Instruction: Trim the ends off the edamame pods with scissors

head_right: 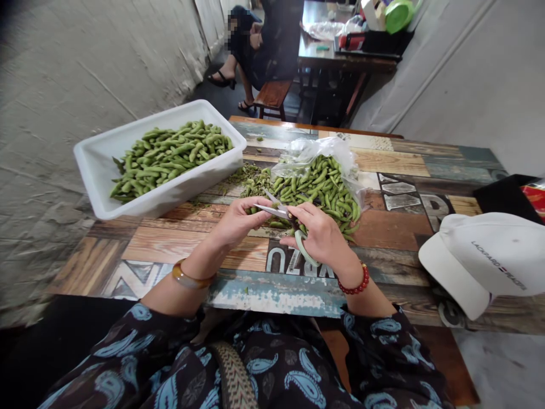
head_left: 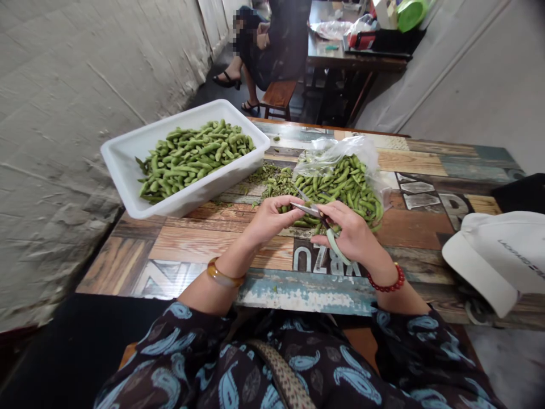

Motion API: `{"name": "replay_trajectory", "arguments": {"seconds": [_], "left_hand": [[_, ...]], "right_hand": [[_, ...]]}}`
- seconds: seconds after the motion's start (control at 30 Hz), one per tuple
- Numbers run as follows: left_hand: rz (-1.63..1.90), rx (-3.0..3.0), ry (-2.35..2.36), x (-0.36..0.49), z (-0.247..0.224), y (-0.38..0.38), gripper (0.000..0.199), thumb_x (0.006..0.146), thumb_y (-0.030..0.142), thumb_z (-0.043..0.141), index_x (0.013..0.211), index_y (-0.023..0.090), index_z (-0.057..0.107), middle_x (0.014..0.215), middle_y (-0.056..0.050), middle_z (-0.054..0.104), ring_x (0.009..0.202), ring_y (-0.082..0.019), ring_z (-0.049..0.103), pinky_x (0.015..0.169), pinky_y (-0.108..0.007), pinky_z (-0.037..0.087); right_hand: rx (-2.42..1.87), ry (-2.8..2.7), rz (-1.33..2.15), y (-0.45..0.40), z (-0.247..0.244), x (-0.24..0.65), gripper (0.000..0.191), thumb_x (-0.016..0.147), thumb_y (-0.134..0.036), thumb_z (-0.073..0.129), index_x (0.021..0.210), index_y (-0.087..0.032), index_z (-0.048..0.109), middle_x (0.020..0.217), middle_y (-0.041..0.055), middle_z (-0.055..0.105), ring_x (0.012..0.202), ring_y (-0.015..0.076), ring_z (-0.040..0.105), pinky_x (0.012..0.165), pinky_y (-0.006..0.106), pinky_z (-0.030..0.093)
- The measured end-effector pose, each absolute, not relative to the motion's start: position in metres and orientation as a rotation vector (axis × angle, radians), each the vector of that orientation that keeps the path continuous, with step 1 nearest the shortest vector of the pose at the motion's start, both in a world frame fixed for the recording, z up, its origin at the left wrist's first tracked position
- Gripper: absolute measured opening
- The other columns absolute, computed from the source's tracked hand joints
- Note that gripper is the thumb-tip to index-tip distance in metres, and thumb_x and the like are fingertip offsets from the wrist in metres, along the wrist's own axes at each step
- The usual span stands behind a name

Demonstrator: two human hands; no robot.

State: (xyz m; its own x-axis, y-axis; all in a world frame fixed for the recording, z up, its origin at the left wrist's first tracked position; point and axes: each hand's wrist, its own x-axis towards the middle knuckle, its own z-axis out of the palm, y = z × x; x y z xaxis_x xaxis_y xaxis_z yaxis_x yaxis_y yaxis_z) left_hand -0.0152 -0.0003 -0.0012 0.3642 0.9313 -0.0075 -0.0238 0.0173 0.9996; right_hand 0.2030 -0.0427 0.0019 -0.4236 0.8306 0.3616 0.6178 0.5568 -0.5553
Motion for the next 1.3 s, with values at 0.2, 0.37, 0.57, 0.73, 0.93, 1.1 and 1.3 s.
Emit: {"name": "replay_trajectory", "arguments": {"seconds": [0.2, 0.37, 0.57, 0.73, 0.93, 1.1, 1.3], "left_hand": [[0.937, 1.376, 0.893, -0.015, 0.001, -0.001, 0.028, 0.074, 0.041, 0.077, 0.084, 0.015, 0.074, 0.083, -0.005, 0.07, 0.072, -0.013, 0.058, 0.064, -0.023, 0.045], [0.915, 1.449, 0.872, -0.015, 0.008, -0.002, 0.026, 0.076, 0.04, 0.076, 0.079, 0.015, 0.074, 0.081, -0.006, 0.07, 0.077, -0.016, 0.061, 0.071, -0.027, 0.049], [0.908, 1.479, 0.858, -0.016, 0.007, -0.001, 0.025, 0.077, 0.04, 0.075, 0.079, 0.014, 0.074, 0.079, -0.005, 0.069, 0.077, -0.016, 0.061, 0.073, -0.028, 0.048], [0.951, 1.461, 0.867, -0.018, 0.001, 0.003, 0.021, 0.076, 0.034, 0.076, 0.076, 0.014, 0.07, 0.079, -0.003, 0.065, 0.076, -0.014, 0.058, 0.073, -0.026, 0.045], [0.932, 1.222, 0.88, -0.017, 0.003, 0.002, 0.027, 0.07, 0.035, 0.079, 0.082, 0.015, 0.065, 0.07, 0.003, 0.057, 0.055, -0.005, 0.044, 0.053, -0.02, 0.036], [0.975, 1.002, 0.831, -0.016, 0.005, 0.002, 0.034, 0.067, 0.033, 0.081, 0.083, 0.017, 0.056, 0.067, 0.004, 0.059, 0.049, -0.004, 0.044, 0.045, -0.017, 0.03], [0.99, 0.896, 0.779, -0.016, 0.004, 0.004, 0.037, 0.065, 0.032, 0.084, 0.092, 0.013, 0.068, 0.07, 0.0, 0.067, 0.049, -0.003, 0.044, 0.046, -0.018, 0.03]], "right_hand": [[-1.133, -2.204, 0.429, -0.042, 0.001, 0.202, 0.057, 0.082, -0.046, 0.075, 0.131, -0.021, 0.057, 0.114, 0.0128, 0.064, 0.102, 0.0287, 0.065, 0.088, 0.044, 0.056], [-1.135, -2.215, 0.446, -0.043, -0.001, 0.202, 0.056, 0.083, -0.047, 0.073, 0.13, -0.021, 0.058, 0.11, 0.012, 0.065, 0.095, 0.027, 0.065, 0.083, 0.041, 0.056], [-1.153, -2.214, 0.443, -0.044, 0.0, 0.202, 0.051, 0.087, -0.048, 0.068, 0.13, -0.022, 0.059, 0.102, 0.01, 0.067, 0.088, 0.0249, 0.066, 0.078, 0.037, 0.057], [-1.15, -2.195, 0.422, -0.042, -0.003, 0.203, 0.047, 0.09, -0.046, 0.066, 0.128, -0.02, 0.061, 0.098, 0.0097, 0.068, 0.088, 0.0246, 0.067, 0.079, 0.037, 0.057], [-1.213, -2.066, 0.385, -0.039, -0.005, 0.203, 0.047, 0.09, -0.048, 0.065, 0.127, -0.02, 0.061, 0.096, 0.01, 0.07, 0.089, 0.0259, 0.069, 0.082, 0.04, 0.057], [-1.229, -2.041, 0.316, -0.039, -0.007, 0.203, 0.047, 0.089, -0.047, 0.067, 0.127, -0.019, 0.061, 0.098, 0.0104, 0.069, 0.088, 0.0252, 0.067, 0.081, 0.04, 0.057], [-1.198, -2.162, 0.34, -0.041, -0.005, 0.202, 0.053, 0.086, -0.042, 0.072, 0.131, -0.018, 0.057, 0.106, 0.0109, 0.065, 0.083, 0.0231, 0.064, 0.076, 0.038, 0.057]]}}
